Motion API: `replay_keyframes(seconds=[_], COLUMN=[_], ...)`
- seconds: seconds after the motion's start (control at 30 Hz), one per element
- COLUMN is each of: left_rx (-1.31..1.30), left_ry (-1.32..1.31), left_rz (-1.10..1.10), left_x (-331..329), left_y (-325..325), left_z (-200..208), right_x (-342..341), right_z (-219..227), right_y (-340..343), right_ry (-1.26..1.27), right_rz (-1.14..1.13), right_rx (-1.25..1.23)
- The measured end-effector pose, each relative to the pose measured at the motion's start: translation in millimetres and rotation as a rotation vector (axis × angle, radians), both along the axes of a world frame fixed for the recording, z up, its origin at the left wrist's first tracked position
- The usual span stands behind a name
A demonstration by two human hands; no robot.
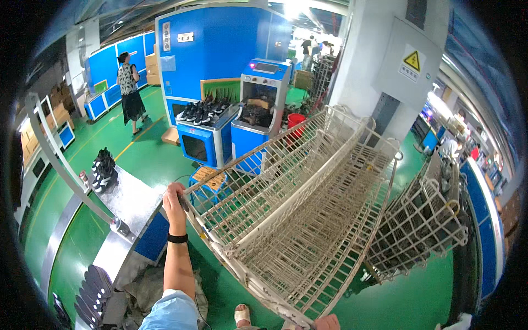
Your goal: Placing shoes and lasts into machines for processing and moving a shoe-last rack across a factory floor.
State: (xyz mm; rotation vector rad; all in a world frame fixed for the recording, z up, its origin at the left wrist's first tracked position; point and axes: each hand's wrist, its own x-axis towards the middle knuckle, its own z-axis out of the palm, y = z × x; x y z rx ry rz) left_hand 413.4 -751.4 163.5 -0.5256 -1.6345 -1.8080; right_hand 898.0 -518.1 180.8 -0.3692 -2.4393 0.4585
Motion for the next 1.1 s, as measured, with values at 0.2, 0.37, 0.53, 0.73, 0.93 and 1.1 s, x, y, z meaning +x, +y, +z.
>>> replay_keyframes(seconds=[0.2, 0.37, 0.53, 0.73, 0.93, 1.1], left_rx=[-0.021, -0.010, 0.096, -0.066, 0.013, -0.151], left_ry=[-0.142, -0.050, -0.001, -0.153, -0.174, -0.129], left_rz=[-0.026, -0.002, -0.001, 0.035, 0.008, 0.019], left_x=[5.7, 1.4, -7.3, 7.6, 4.4, 2.8], left_y=[1.8, 6.9, 6.0, -3.5, -5.7, -21.5], left_z=[3.4, 0.9, -6.0, 9.6, 11.6, 0.5], right_x=[-8.8, 2.7, 0.7, -3.5, -10.6, -13.3], right_z=[8.2, -12.0, -18.3, -5.4, -5.4, 7.4], right_y=[-1.4, 16.1, 18.3, 15.7, 16.4, 20.2], right_ry=[0.157, 0.141, 0.167, 0.180, 0.260, 0.192], right_rz=[-0.010, -0.047, 0.012, 0.177, 0.281, 0.280], right_rx=[0.054, 0.092, 0.039, -0.006, 0.123, 0.035])
